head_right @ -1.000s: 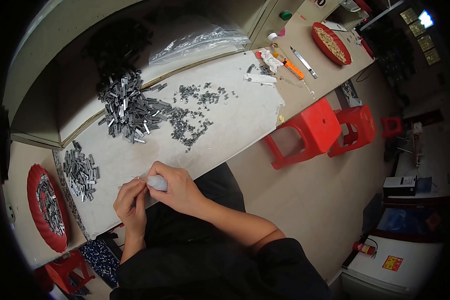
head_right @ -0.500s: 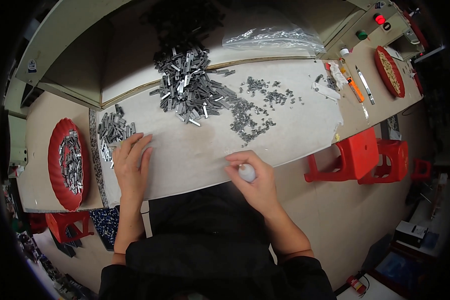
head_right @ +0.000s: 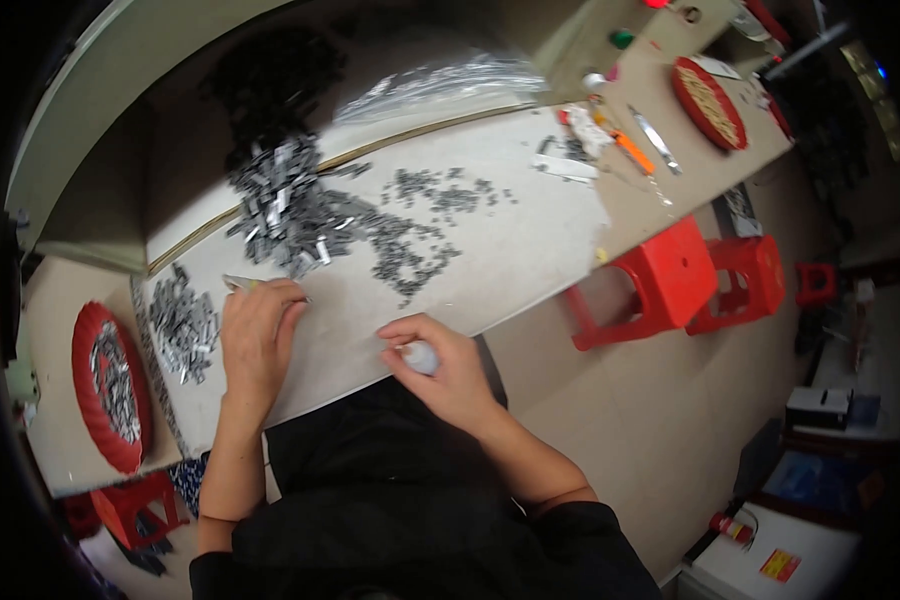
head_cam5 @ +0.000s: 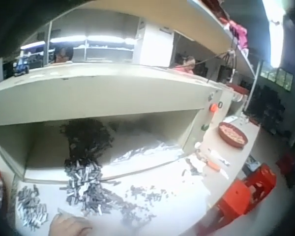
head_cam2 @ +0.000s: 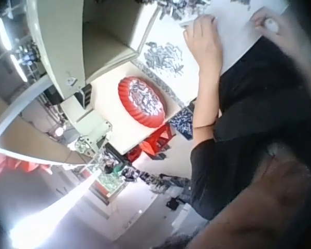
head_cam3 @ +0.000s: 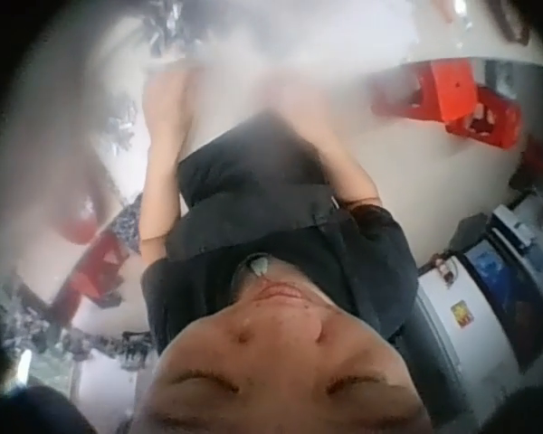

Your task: The person applies glue to small metal components using a squeeze bottle and joins them together by hand, unpacks parts from a plastic bag, and continues gluing and assembling the metal components.

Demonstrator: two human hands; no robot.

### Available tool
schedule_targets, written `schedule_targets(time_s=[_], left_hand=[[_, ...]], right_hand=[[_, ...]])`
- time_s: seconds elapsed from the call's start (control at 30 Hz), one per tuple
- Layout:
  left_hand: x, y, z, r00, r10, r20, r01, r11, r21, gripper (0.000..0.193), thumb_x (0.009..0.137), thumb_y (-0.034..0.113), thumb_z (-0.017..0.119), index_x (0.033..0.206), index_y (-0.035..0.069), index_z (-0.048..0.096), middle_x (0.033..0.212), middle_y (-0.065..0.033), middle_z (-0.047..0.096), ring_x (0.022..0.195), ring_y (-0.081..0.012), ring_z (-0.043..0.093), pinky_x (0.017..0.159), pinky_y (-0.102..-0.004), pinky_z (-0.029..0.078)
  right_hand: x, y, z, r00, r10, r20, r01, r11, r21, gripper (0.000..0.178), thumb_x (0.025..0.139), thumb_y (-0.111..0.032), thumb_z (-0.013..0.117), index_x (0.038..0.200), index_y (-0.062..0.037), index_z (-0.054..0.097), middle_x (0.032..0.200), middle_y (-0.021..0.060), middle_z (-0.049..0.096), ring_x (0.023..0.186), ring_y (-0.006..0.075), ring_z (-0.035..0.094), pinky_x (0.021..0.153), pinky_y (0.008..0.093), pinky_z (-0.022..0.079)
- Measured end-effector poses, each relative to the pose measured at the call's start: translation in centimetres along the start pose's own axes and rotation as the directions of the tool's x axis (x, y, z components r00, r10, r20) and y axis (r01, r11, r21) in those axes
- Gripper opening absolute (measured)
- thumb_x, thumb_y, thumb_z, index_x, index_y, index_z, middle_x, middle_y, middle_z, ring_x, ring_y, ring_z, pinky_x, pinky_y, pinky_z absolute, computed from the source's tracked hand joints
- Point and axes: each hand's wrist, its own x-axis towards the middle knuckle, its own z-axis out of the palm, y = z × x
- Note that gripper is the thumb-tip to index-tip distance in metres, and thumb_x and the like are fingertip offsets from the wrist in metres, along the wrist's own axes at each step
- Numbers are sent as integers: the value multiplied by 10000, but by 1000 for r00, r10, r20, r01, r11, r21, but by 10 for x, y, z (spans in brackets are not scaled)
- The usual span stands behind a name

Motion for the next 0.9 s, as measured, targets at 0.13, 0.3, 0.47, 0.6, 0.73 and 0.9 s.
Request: schedule_targets(time_s=[0.13, 0.3, 0.47, 0.6, 0.73, 0.9], left_hand=[[-35, -9, -16, 848, -461, -262, 282, 811, -513, 210, 728, -70, 570, 918, 18, 591, 824, -98, 616, 754, -189, 590, 663, -252, 453], [-43, -39, -23, 890, -395, -226, 312, 891, -330, 251, 704, -54, 590, 940, 28, 576, 855, -76, 616, 718, -168, 564, 658, -255, 438], [-23, -32, -7, 997, -32, 68, 30, 999, 34, 180, 700, 65, 599, 870, 82, 542, 885, -39, 604, 704, -205, 502, 727, -327, 367], [-43, -34, -32, 987, -159, 22, 157, 984, 78, 143, 708, 32, 592, 841, 74, 561, 805, -55, 608, 761, -240, 542, 742, -337, 368], [-58, -15, -33, 899, -437, 38, 389, 752, -532, 202, 749, -34, 553, 943, 18, 573, 816, -79, 608, 742, -174, 568, 692, -257, 417], [-49, 7, 0, 896, -306, 320, 417, 339, -843, 224, 778, -39, 531, 1001, -24, 547, 799, -100, 605, 771, -118, 565, 667, -212, 425]], right_hand=[[-6, -2, -9, 997, 12, -73, -12, 1000, -4, 207, 719, 11, 622, 912, -31, 561, 759, 29, 566, 697, 83, 533, 643, 200, 415], [-2, -2, -1, 998, 58, -28, -58, 998, 6, 208, 711, 26, 621, 900, -38, 564, 744, 14, 556, 693, 80, 525, 628, 192, 410], [-7, -6, 0, 1000, -11, -15, 11, 1000, -16, 309, 718, 49, 576, 1003, -16, 472, 859, 49, 510, 742, 89, 505, 660, 202, 403], [-15, 5, -3, 999, -40, -9, 41, 981, 187, 372, 736, 52, 530, 1069, -14, 377, 965, 88, 441, 807, 110, 491, 705, 222, 397], [-9, -3, -3, 980, -64, 186, 20, 973, 229, 334, 779, 27, 480, 1081, -20, 344, 1026, 108, 386, 837, 139, 491, 740, 253, 397], [-9, -21, -9, 979, -71, 190, 3, 942, 336, 313, 824, -5, 477, 1133, 26, 438, 1067, 113, 392, 913, 181, 524, 762, 273, 450]])
